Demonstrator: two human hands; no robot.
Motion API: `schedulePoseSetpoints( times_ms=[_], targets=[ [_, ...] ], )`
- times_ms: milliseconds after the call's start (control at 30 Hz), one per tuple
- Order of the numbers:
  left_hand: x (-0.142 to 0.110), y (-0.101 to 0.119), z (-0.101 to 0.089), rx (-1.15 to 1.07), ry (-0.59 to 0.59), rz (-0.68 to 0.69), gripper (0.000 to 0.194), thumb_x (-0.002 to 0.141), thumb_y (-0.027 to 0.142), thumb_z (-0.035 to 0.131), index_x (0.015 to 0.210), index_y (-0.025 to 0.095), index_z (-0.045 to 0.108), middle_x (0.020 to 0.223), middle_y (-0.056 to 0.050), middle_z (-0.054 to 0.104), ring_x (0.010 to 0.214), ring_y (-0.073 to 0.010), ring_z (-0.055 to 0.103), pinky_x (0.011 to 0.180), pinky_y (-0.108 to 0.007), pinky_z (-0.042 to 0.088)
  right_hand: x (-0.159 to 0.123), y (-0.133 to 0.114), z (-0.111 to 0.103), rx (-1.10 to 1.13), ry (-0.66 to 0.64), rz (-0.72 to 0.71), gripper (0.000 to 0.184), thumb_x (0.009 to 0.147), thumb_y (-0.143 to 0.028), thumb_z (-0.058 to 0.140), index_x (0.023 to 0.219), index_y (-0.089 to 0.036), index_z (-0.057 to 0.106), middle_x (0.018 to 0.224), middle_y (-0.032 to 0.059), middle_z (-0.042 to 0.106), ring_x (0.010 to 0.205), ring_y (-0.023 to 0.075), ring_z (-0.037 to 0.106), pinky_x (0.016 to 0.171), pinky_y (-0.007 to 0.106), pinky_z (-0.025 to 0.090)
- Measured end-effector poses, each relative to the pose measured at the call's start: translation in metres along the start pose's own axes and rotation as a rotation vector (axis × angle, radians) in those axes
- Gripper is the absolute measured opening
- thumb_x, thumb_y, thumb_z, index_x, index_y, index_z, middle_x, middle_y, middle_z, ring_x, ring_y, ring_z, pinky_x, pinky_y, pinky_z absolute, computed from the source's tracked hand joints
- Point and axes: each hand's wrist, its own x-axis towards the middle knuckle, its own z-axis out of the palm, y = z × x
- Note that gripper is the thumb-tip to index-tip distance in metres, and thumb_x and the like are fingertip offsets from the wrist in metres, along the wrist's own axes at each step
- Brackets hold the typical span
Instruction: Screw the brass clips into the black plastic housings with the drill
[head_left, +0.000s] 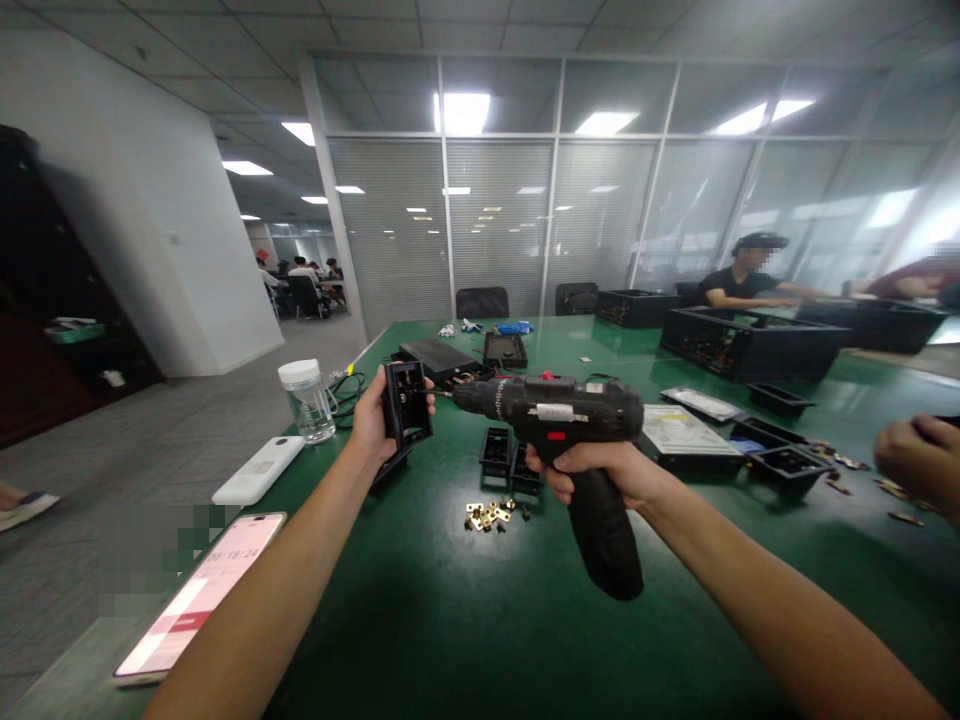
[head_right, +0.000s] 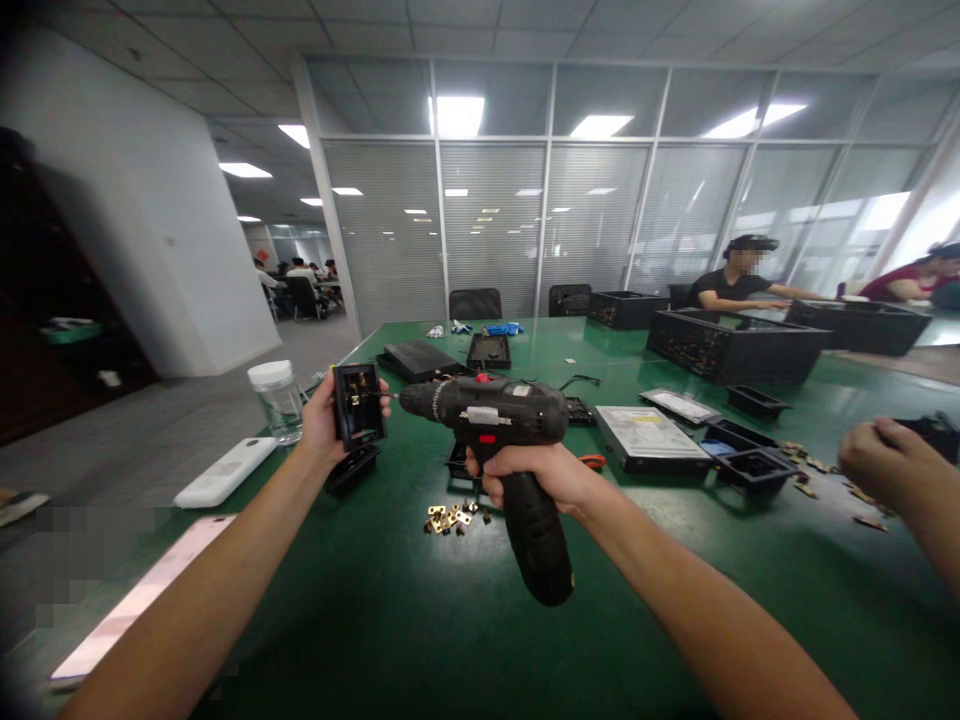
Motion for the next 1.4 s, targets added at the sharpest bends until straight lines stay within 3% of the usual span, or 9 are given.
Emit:
schedulePoseSetpoints(
  times_ms=[467, 1400],
  targets=[
    [0.000, 0.001, -0.002, -0.026, -0.032, 0.025, 0.047, 0.087, 0.055, 0.057, 0.098, 0.011, 0.067, 0.087, -0.012, 0.073, 0.073, -0.0225, 0.071, 0.063, -0.032, 0.059, 0.011, 0.009, -0.010, 0.121, -0.053, -0.026, 0.030, 0.068, -0.025, 0.069, 0.094, -0.010, 0.063, 0.082, 0.0047, 0.060, 0.056, 0.0072, 0.048, 0.052, 0.022, 0.044],
    [-0.002, 0.003, 0.002, -0.014, -0.022, 0.033, 0.049, 0.089, 0.056, 0.053, 0.094, 0.010, 0.068, 0.085, -0.012, 0.073, 0.070, -0.0213, 0.071, 0.060, -0.030, 0.059, 0.010, 0.011, -0.011, 0.051, -0.103, -0.067, 0.025, 0.073, -0.028, 0.068, 0.092, -0.011, 0.063, 0.071, 0.0029, 0.057, 0.056, 0.0087, 0.047, 0.053, 0.022, 0.043]
  ],
)
